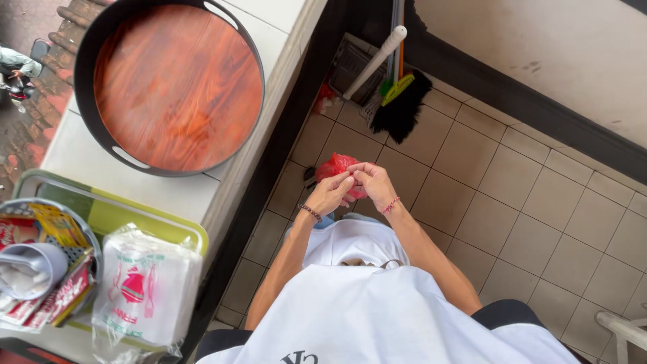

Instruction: Collecting trash and preparing a beverage tray with a pitcher and glasses in a hotel room.

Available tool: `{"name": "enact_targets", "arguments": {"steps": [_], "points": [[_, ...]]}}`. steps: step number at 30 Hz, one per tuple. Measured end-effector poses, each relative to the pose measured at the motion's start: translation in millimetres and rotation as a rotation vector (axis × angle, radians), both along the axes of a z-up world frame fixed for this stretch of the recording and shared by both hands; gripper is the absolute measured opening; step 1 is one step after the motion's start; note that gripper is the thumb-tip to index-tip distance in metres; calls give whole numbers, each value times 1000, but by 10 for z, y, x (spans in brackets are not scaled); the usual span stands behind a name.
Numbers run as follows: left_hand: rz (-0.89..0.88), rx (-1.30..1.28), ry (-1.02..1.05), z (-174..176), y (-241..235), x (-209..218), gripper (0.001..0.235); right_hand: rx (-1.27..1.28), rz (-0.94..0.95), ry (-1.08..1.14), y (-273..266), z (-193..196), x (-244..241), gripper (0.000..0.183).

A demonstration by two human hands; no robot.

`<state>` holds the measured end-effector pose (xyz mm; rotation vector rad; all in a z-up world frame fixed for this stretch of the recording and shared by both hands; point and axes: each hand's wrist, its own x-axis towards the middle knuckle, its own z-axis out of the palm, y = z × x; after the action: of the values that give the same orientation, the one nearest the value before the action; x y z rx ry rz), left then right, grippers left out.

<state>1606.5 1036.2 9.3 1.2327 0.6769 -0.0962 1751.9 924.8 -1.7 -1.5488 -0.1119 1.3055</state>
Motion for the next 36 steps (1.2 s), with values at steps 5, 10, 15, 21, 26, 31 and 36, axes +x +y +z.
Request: {"name": "enact_targets", "arguments": {"steps": [5, 10, 15, 21, 26, 31, 36], "points": [[26, -38, 17, 8, 400, 309, 52, 10, 8, -1, 474, -143, 313, 23], [57, -9, 37, -327, 716, 522, 56, 7, 66, -64, 972, -377, 581, 24], [217, 33, -54, -762, 958, 785, 56, -57, 116, -96, 1411, -401, 845, 27], [324, 88, 34, -1160, 1215, 1348, 46, -105, 228, -225, 1913, -735, 1324, 27], [383, 230, 151, -1255, 1477, 1876, 36, -80, 292, -176, 2322, -1051, 1886, 23], [384, 275, 294, -1177, 1696, 2416, 32, -55, 353, -133, 2672, -1068, 2439, 19], [503, 321, 141, -1366, 1865, 2957, 36, -53, 323, -121, 2974, -993, 2907, 17]]}}
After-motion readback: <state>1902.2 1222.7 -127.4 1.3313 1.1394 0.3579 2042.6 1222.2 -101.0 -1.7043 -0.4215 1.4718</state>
